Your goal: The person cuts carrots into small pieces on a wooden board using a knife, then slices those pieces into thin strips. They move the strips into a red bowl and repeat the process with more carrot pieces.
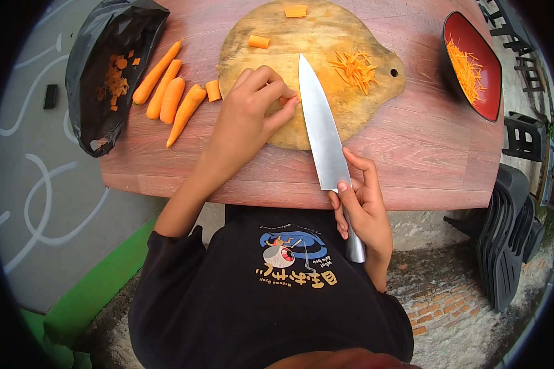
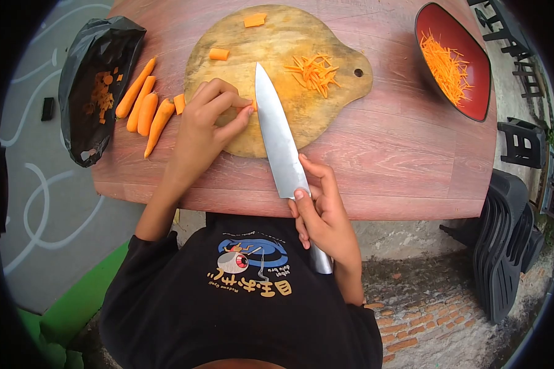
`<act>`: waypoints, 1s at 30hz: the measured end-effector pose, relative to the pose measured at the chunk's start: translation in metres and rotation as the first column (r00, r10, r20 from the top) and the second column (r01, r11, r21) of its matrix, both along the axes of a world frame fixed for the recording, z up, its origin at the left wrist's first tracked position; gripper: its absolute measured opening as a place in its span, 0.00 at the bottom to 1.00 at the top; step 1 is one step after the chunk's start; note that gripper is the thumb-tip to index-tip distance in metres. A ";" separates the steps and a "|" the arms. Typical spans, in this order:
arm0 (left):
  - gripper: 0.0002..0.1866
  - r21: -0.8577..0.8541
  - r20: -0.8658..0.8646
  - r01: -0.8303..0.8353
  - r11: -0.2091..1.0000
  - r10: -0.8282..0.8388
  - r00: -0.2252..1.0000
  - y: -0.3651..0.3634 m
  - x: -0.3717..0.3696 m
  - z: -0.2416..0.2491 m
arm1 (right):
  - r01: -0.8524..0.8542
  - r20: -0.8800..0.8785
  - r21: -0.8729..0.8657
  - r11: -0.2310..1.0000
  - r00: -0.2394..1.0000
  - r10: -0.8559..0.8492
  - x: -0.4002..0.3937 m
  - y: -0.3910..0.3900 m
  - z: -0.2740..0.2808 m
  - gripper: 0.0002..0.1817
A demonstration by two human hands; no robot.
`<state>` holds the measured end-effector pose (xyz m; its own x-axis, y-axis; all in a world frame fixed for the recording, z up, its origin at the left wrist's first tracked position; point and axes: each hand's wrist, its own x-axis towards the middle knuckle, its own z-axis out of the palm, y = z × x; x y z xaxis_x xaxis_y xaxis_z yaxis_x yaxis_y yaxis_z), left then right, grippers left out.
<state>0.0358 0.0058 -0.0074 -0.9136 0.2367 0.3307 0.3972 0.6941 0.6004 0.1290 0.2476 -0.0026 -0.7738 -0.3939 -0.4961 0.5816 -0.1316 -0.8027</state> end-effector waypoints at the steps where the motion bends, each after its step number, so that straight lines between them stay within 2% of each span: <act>1: 0.05 -0.002 0.002 0.003 1.000 -0.003 1.000 0.000 0.000 0.000 | -0.001 0.004 -0.004 1.000 1.000 0.001 0.000 0.000 0.000 0.27; 19: 0.05 0.052 0.029 0.003 0.999 -0.004 1.000 0.000 0.001 -0.004 | -0.015 -0.046 0.053 0.998 0.999 0.018 0.004 -0.004 0.000 0.28; 30: 0.06 0.032 -0.010 0.080 0.996 -0.080 0.997 -0.002 -0.004 -0.003 | 0.004 -0.019 0.052 0.999 1.000 -0.003 0.010 -0.011 0.001 0.27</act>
<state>0.0315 0.0040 -0.0104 -0.8891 0.2981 0.3474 0.4562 0.6404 0.6179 0.1389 0.2362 -0.0015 -0.7847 -0.3650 -0.5011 0.5657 -0.0912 -0.8195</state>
